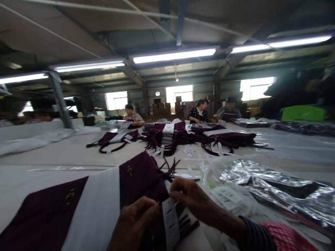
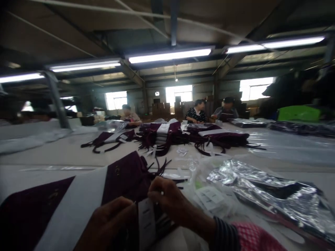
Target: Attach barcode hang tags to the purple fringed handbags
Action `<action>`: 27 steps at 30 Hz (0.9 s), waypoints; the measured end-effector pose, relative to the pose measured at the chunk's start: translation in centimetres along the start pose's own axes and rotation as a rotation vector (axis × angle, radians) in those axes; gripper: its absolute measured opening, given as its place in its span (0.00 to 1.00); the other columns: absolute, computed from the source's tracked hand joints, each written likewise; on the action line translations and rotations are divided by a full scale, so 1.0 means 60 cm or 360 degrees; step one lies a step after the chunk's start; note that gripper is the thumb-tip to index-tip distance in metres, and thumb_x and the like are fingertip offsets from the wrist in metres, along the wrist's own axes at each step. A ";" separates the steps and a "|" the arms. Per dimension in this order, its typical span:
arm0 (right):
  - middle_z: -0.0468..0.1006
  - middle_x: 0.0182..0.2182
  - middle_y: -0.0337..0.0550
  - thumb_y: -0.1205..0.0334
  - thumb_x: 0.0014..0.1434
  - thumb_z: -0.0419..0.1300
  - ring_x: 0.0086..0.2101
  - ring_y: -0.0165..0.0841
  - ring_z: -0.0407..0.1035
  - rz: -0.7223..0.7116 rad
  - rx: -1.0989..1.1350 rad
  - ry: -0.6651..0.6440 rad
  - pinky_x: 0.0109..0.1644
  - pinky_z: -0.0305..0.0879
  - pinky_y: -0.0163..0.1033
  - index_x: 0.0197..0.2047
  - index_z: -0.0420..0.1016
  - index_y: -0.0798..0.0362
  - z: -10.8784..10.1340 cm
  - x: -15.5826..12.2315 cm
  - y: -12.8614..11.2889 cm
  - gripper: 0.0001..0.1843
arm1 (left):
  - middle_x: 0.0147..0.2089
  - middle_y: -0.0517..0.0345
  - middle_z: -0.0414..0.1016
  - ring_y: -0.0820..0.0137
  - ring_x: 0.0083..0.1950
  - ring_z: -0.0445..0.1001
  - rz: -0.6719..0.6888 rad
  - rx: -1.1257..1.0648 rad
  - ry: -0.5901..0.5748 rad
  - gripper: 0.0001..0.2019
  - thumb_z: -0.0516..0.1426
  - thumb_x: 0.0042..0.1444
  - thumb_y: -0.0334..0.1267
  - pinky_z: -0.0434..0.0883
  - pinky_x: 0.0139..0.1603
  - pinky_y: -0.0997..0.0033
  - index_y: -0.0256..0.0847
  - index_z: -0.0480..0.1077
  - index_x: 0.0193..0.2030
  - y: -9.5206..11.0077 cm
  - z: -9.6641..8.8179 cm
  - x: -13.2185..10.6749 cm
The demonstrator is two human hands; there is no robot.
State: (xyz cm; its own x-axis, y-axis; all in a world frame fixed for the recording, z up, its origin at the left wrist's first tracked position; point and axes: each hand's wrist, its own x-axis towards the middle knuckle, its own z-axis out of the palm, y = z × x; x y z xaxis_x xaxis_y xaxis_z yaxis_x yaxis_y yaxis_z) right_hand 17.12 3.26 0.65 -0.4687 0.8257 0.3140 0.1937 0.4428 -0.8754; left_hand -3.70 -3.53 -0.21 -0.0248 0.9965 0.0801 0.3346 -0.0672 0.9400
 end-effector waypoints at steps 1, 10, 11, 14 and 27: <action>0.73 0.26 0.36 0.64 0.59 0.61 0.29 0.29 0.66 0.0044 0.0152 -0.0063 0.33 0.60 0.34 0.33 0.74 0.55 0.000 0.002 -0.003 0.04 | 0.29 0.60 0.75 0.68 0.33 0.71 -0.0027 -0.0034 -0.0001 0.17 0.60 0.58 0.54 0.68 0.33 0.75 0.40 0.76 0.32 0.005 -0.001 -0.005; 0.73 0.23 0.37 0.59 0.56 0.67 0.25 0.26 0.63 0.0231 0.0649 -0.0280 0.29 0.57 0.32 0.32 0.76 0.58 0.020 0.001 -0.014 0.10 | 0.28 0.62 0.72 0.71 0.31 0.66 0.0007 -0.0040 -0.0037 0.16 0.59 0.60 0.50 0.62 0.33 0.74 0.39 0.78 0.34 0.032 0.012 -0.027; 0.73 0.24 0.37 0.59 0.56 0.67 0.25 0.26 0.63 0.0228 0.0649 -0.0281 0.30 0.57 0.32 0.32 0.77 0.58 0.021 0.000 -0.013 0.10 | 0.28 0.63 0.72 0.72 0.31 0.66 0.0017 -0.0013 -0.0031 0.15 0.59 0.61 0.50 0.62 0.33 0.74 0.40 0.78 0.34 0.031 0.013 -0.028; 0.74 0.25 0.37 0.59 0.56 0.67 0.26 0.26 0.62 0.0213 0.0628 -0.0280 0.31 0.57 0.32 0.32 0.79 0.58 0.024 0.000 -0.009 0.09 | 0.29 0.63 0.73 0.71 0.32 0.67 0.0035 0.0063 -0.0024 0.14 0.57 0.62 0.47 0.62 0.33 0.74 0.41 0.78 0.34 0.027 0.014 -0.027; 0.73 0.23 0.37 0.56 0.57 0.66 0.26 0.27 0.65 0.0284 0.0597 -0.0279 0.31 0.60 0.32 0.31 0.79 0.58 0.039 -0.009 -0.009 0.12 | 0.27 0.63 0.72 0.73 0.30 0.66 0.0029 -0.0147 0.0060 0.14 0.60 0.60 0.47 0.62 0.34 0.75 0.39 0.77 0.32 0.004 0.020 -0.032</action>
State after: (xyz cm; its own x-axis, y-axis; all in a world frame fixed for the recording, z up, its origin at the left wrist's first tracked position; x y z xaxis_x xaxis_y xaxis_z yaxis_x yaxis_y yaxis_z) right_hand 15.23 1.75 0.08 -0.6015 0.7917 0.1072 -0.0258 0.1149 -0.9930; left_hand -2.45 -5.40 -0.53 -0.0557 0.9926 0.1080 0.2470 -0.0911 0.9647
